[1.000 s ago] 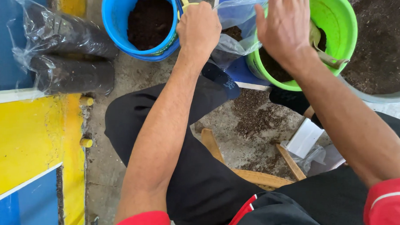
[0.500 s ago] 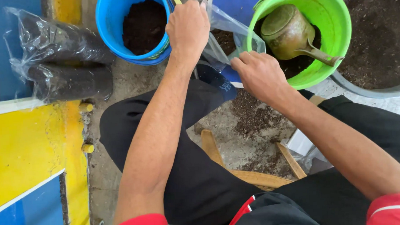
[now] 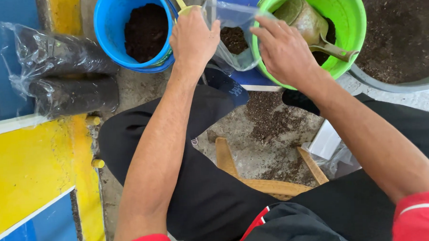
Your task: Filling a plastic bag with soil/fertilizer mix using a scoop and pitcher.
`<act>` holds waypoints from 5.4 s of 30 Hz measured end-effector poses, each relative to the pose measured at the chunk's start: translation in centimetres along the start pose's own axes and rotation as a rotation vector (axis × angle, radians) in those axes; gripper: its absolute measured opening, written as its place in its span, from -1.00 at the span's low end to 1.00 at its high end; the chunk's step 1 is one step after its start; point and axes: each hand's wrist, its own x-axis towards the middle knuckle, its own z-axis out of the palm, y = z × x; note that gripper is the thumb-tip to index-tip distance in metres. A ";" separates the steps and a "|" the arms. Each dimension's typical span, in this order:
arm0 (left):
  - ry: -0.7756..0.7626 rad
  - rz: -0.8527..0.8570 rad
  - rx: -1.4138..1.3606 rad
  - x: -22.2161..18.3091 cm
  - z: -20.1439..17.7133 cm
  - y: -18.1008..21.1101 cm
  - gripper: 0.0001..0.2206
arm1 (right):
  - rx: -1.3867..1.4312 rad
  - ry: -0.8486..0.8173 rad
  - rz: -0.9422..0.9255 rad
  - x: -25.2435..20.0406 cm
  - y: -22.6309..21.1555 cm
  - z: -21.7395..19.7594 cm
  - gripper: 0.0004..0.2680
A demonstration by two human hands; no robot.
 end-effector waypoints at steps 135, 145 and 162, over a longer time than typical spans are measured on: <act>0.242 -0.345 -0.305 -5.2 2.2 4.5 -0.77 | -0.419 -0.729 0.573 -8.3 10.0 0.4 -0.49; 0.243 -0.327 -0.276 -5.1 2.2 3.9 -0.76 | -0.219 -0.823 0.778 -8.1 15.7 3.6 -0.53; 0.299 -0.299 -0.317 -4.9 2.4 3.8 -0.77 | 0.844 -0.274 1.099 -9.5 9.8 -3.6 -0.86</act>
